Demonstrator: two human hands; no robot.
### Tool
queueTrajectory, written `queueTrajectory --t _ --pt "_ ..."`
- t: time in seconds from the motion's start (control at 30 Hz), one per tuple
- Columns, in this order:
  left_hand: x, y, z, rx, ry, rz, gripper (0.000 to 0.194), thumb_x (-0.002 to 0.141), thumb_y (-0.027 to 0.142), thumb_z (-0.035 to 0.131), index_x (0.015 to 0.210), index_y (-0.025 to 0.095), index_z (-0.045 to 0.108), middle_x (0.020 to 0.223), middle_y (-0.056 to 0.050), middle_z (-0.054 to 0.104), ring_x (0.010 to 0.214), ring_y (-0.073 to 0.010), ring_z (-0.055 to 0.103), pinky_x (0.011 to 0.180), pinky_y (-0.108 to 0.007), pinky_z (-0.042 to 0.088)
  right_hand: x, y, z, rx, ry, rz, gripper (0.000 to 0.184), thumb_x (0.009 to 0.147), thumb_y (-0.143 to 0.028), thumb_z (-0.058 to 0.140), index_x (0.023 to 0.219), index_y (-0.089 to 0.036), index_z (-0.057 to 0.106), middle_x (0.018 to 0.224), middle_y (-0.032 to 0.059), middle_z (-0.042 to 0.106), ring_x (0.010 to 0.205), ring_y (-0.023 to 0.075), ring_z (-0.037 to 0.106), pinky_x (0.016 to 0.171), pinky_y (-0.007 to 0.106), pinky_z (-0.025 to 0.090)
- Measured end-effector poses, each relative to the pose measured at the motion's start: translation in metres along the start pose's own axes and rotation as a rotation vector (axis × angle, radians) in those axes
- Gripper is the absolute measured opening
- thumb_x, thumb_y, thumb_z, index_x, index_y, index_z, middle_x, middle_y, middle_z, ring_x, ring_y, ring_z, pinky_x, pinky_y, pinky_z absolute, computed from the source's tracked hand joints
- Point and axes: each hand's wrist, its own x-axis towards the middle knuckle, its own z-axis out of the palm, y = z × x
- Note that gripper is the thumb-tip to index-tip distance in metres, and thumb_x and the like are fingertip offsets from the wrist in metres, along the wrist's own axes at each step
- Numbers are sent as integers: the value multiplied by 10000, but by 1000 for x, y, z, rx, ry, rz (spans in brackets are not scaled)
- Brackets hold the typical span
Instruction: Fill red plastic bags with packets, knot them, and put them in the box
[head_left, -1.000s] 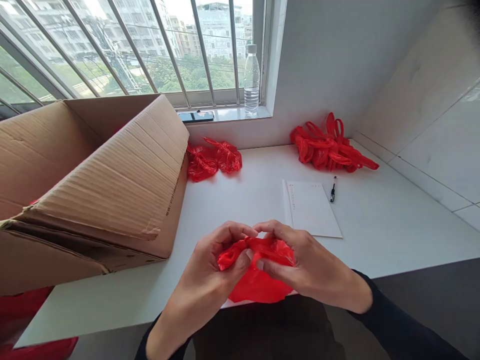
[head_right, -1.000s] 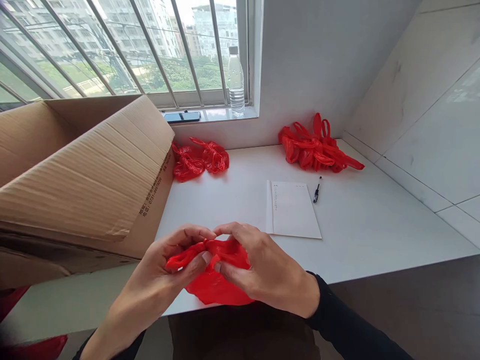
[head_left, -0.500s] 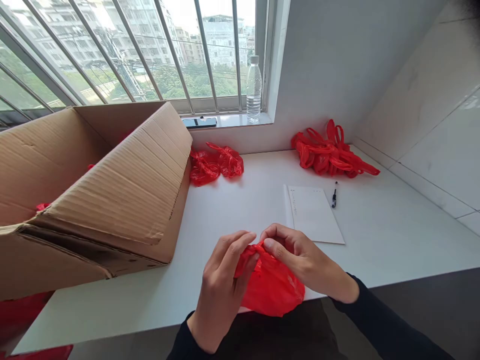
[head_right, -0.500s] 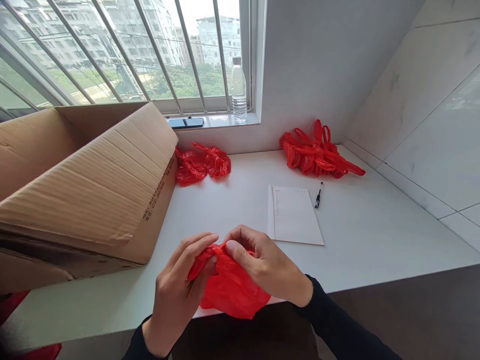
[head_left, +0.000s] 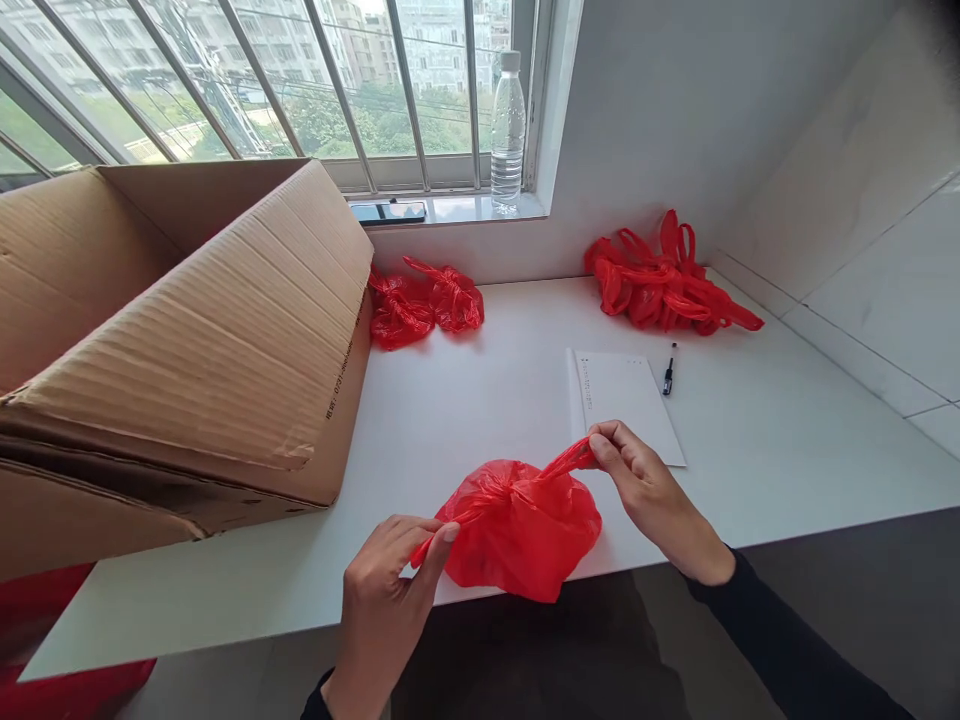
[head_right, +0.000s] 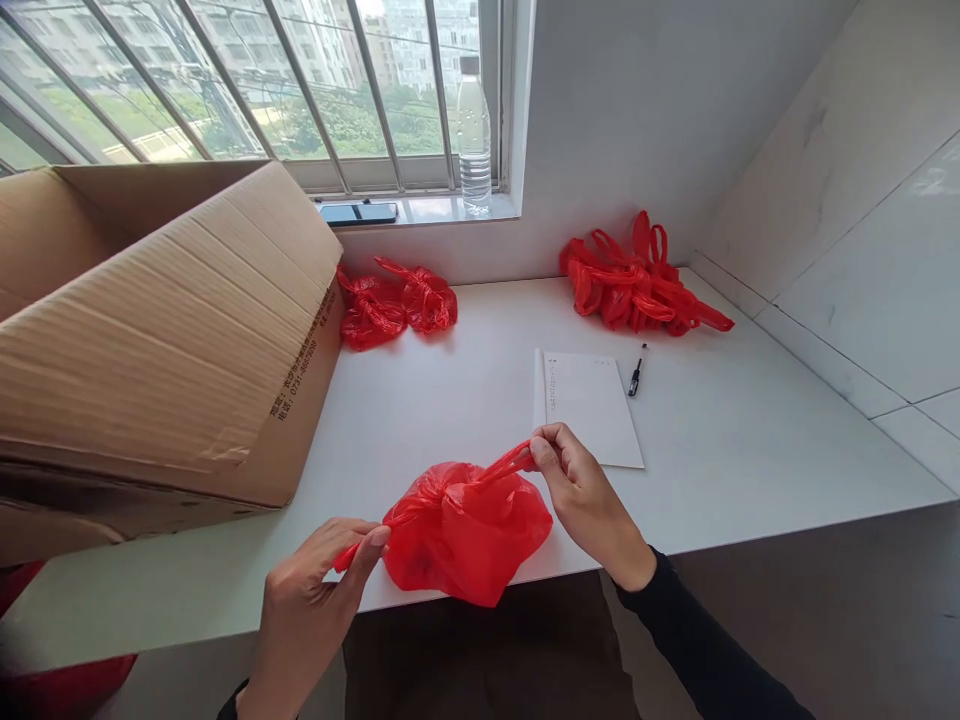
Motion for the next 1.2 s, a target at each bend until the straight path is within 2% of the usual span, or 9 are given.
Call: queueTrajectory --t 0.1,0.2,0.27,0.47,0.57,0.77,0.97,1.13,1.2 --pt "2 8 13 -16 28 -32 110 944 337 718 987 240 690 973 -42 708 930 -202 684 777 -298 563 -1 -3 13 108 15 -10 369 985 -621 582 1097 -270 549 955 -6 630 914 178 604 892 340 481" --pt "3 10 30 49 -97 -72 481 986 381 649 1442 292 523 1402 -101 591 1291 -243 593 997 -382 572 -5 -6 25 105 -22 8 395 960 -592 646 1220 -298 601 927 -14 630 877 169 606 819 313 490" --pt "2 7 37 82 -137 -72 529 1036 328 550 1544 315 404 1514 -108 504 1390 -242 521 1066 -420 548 -8 -6 30 106 -27 16 399 972 -573 639 1276 -314 626 929 -14 637 882 165 609 820 309 490" --pt "-6 -15 23 154 26 -29 337 1012 374 588 1324 250 561 1178 -94 646 1079 -240 655 849 -350 619 -7 0 32 170 16 -40 348 1018 -544 573 1219 -284 688 969 6 699 901 167 641 817 310 504" --pt "-8 -25 9 154 -79 93 253 1042 321 549 1283 268 605 1068 -47 709 936 -182 698 772 -259 597 -2 1 30 174 57 -68 325 1033 -538 547 1144 -275 701 968 -3 704 893 154 651 816 296 507" --pt "1 -11 -1 191 -192 341 383 1048 300 558 1428 270 582 1186 -42 752 1042 -155 721 909 -217 554 1 -2 30 224 70 -41 350 1033 -547 546 1186 -267 689 922 -12 700 846 140 665 799 288 522" --pt "-4 -10 0 147 -125 159 309 1063 294 487 1286 270 699 1188 -41 749 1070 -166 724 892 -224 566 3 8 17 225 73 -68 330 1013 -532 591 1121 -248 721 913 0 718 854 147 656 817 284 522" --pt "-4 -17 -13 93 -82 -229 391 1055 482 461 1014 265 784 817 -1 724 652 -158 672 589 -233 569 -5 4 2 118 146 -56 309 998 -531 611 1067 -256 736 982 12 724 907 166 650 849 294 522" --pt "1 -8 -12 18 17 -281 390 1052 489 464 995 274 784 832 -4 730 710 -175 697 648 -257 603 -13 -2 7 56 123 -95 269 1027 -491 562 1036 -273 719 1075 11 727 1009 181 662 916 312 521"
